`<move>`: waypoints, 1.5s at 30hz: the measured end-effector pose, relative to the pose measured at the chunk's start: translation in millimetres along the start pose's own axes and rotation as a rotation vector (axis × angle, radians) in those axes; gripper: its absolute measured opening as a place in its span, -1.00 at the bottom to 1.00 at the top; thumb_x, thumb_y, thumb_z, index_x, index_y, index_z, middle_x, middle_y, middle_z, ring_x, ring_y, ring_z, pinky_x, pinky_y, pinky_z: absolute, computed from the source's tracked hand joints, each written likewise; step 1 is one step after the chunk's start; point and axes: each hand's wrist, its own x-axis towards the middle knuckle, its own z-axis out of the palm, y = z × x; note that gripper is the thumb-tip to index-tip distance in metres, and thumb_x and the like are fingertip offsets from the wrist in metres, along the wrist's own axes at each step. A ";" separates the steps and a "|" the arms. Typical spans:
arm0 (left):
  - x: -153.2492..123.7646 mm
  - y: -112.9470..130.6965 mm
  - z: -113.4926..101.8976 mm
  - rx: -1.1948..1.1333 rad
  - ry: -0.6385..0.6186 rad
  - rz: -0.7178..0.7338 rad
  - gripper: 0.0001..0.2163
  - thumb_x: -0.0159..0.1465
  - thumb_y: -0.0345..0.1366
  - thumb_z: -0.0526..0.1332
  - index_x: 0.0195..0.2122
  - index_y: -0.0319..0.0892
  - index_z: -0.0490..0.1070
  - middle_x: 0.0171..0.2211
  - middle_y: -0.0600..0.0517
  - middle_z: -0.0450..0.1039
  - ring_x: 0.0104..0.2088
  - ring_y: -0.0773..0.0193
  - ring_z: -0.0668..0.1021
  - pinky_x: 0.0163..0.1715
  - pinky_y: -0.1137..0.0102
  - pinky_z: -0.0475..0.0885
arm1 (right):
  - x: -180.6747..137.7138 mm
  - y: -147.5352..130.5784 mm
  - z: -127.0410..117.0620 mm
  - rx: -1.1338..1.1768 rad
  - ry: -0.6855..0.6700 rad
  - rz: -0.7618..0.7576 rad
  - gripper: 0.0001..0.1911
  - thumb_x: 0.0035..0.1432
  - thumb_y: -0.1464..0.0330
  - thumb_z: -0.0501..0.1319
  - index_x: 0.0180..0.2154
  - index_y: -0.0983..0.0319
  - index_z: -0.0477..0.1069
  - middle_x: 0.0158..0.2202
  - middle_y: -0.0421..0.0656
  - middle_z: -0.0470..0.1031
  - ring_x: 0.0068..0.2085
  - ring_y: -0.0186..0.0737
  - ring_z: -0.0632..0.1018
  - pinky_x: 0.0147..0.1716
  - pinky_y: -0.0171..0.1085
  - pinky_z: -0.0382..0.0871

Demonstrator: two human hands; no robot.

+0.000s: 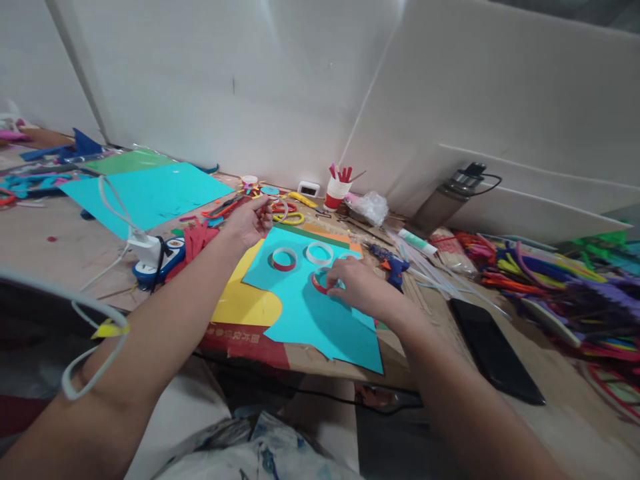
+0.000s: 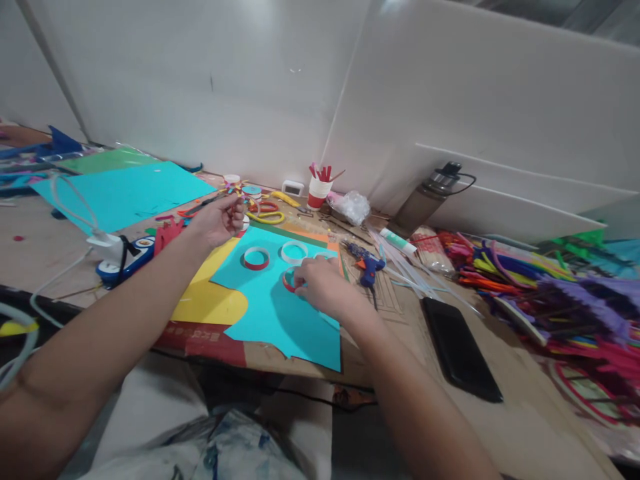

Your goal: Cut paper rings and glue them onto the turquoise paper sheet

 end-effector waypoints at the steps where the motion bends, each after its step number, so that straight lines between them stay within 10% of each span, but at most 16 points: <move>1: -0.4 -0.1 0.2 0.004 -0.003 -0.004 -0.82 0.32 -0.40 0.16 -0.45 -0.27 0.36 -0.62 0.09 0.32 -0.68 0.52 0.35 -0.72 0.63 0.16 | -0.1 -0.8 -0.6 0.016 0.014 0.003 -0.94 0.13 0.43 0.30 -0.35 0.17 0.56 -0.22 -0.14 0.56 -0.08 -0.08 0.46 -0.09 -0.17 0.12; 11: 8.0 0.6 -6.2 0.016 0.026 0.065 -0.81 0.32 -0.41 0.15 -0.47 -0.26 0.34 -0.66 0.12 0.29 -0.71 0.53 0.33 -0.75 0.63 0.15 | 37.8 -0.9 -12.1 0.169 0.379 -0.104 -0.89 0.24 0.41 0.23 -0.27 0.21 0.55 -0.20 -0.14 0.57 -0.16 -0.22 0.50 -0.16 -0.28 0.17; 24: 8.3 3.2 -5.7 -0.015 0.073 0.086 -0.77 0.32 -0.41 0.15 -0.51 -0.26 0.32 -0.68 0.12 0.29 -0.73 0.54 0.32 -0.78 0.64 0.11 | 118.2 -12.1 3.0 -0.141 0.135 -0.025 -0.81 0.21 0.44 0.17 -0.28 0.20 0.58 -0.22 -0.04 0.59 -0.11 -0.08 0.47 -0.16 -0.17 0.10; 37: 10.7 2.0 -7.4 -0.010 0.056 0.068 -0.76 0.33 -0.40 0.14 -0.51 -0.28 0.33 -0.68 0.12 0.29 -0.74 0.55 0.32 -0.78 0.63 0.12 | 103.6 -9.3 -9.0 -0.047 0.245 -0.015 -0.84 0.24 0.44 0.16 -0.25 0.20 0.54 -0.14 -0.11 0.58 -0.03 -0.11 0.45 -0.13 -0.16 0.04; 45: 9.5 2.0 -5.6 -0.021 0.072 0.091 -0.79 0.31 -0.37 0.20 -0.49 -0.27 0.35 -0.67 0.13 0.30 -0.72 0.54 0.34 -0.76 0.63 0.13 | 32.3 -22.4 -22.7 0.003 0.123 -0.145 -0.84 0.23 0.47 0.18 -0.37 0.21 0.52 -0.32 -0.16 0.57 -0.20 -0.20 0.49 -0.20 -0.19 0.01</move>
